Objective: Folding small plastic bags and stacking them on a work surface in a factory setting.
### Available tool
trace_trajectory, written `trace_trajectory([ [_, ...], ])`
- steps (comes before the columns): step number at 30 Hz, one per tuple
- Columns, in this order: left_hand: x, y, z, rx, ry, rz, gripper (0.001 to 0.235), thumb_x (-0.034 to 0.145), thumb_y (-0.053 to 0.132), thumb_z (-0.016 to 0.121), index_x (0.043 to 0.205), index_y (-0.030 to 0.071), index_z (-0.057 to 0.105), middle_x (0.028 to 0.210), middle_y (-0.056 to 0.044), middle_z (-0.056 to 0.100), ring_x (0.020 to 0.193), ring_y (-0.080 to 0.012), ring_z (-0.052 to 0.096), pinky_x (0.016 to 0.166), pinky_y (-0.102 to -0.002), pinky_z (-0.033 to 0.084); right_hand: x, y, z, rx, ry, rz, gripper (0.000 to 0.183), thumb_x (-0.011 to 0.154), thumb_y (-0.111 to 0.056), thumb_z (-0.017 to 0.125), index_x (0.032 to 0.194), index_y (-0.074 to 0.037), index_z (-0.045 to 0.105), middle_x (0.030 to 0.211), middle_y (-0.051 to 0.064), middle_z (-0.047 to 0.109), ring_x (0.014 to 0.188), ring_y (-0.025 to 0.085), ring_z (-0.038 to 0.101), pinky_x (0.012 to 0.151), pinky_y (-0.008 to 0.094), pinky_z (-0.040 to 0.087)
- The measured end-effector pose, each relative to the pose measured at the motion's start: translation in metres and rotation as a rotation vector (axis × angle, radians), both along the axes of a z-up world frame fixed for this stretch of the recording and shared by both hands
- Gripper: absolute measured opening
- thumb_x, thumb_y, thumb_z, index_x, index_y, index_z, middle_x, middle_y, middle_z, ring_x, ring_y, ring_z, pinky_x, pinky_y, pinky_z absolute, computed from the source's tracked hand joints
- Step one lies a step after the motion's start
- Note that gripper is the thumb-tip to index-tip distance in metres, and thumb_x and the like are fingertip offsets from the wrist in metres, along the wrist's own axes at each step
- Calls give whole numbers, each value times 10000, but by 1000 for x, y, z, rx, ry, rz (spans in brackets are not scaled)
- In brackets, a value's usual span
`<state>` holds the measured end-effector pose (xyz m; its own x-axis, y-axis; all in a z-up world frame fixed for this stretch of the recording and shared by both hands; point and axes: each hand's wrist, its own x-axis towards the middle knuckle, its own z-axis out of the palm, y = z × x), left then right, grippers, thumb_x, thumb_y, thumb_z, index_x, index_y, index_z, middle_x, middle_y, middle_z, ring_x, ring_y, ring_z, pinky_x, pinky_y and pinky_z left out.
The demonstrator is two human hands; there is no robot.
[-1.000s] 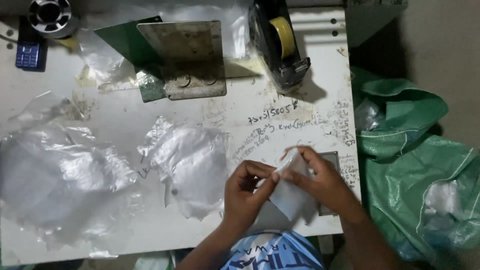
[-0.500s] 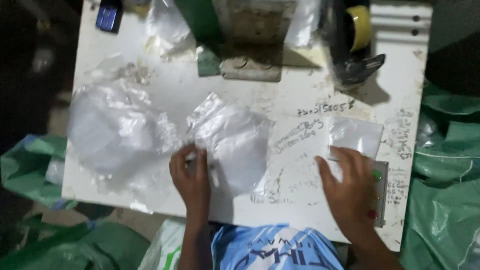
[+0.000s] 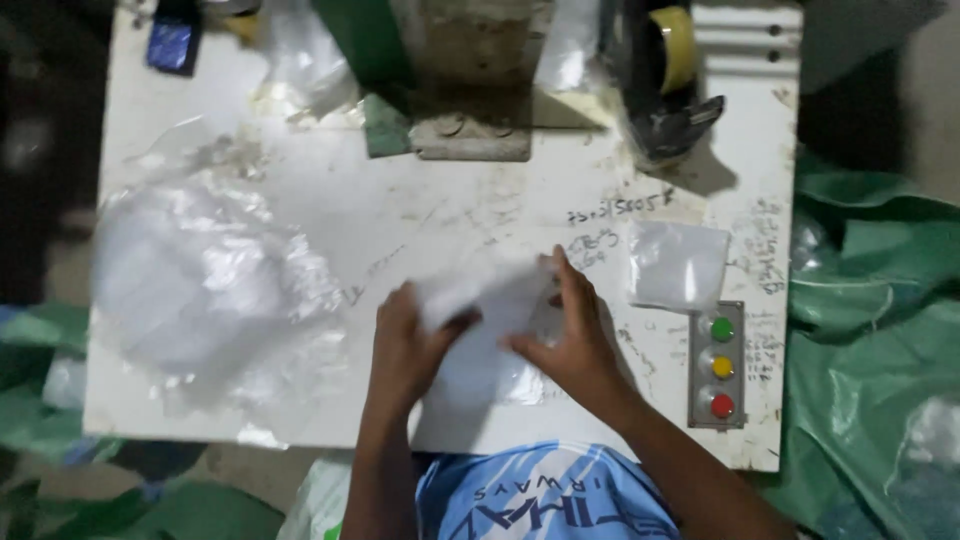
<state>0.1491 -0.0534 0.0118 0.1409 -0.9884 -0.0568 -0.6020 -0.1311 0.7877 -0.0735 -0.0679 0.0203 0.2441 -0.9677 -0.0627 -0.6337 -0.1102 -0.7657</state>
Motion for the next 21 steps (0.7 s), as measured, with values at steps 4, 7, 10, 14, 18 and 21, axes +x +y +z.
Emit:
trace_trajectory([
  [4,-4,56,20,-91,227,-301,269,837,250,693,1076,134,654,1175,-78,607,1152,-285,566,982,-403,407,-37,27,-11,645,-566,-149,801,769,-251,826,1354,-107,298,1390,159,441,1271,333,482,1007,475,408],
  [7,-21,52,60,-138,438,-647,365,1034,433,506,1047,102,659,1153,-78,665,1159,-297,639,1008,-416,434,-75,59,-31,913,-699,104,443,846,-497,685,1031,-95,679,1141,131,656,1013,292,689,866,439,552],
  [10,-26,75,56,533,591,-592,483,1010,574,516,994,104,629,885,-17,578,852,-180,562,784,-338,372,-89,63,-25,950,-451,431,498,856,-560,719,956,-78,794,979,78,736,841,199,696,749,329,529],
  [14,-27,102,35,1324,197,38,555,892,720,643,831,189,493,832,38,462,790,-112,480,728,-308,382,-76,51,5,709,195,-15,306,911,-331,671,1198,-228,696,1087,-44,780,854,137,750,703,282,628],
  [18,-37,107,17,1145,344,55,479,918,592,663,749,163,534,752,24,522,753,-104,525,722,-309,414,-60,61,31,703,-210,270,982,706,-514,841,1540,-284,376,1677,66,280,1461,330,437,1018,560,599],
  [21,-44,116,2,367,116,-133,698,1018,498,638,507,156,309,428,0,288,427,-113,349,476,-422,243,-44,73,10,872,262,707,1037,807,-821,616,1600,-217,333,1613,69,417,1439,282,462,1172,450,351],
])
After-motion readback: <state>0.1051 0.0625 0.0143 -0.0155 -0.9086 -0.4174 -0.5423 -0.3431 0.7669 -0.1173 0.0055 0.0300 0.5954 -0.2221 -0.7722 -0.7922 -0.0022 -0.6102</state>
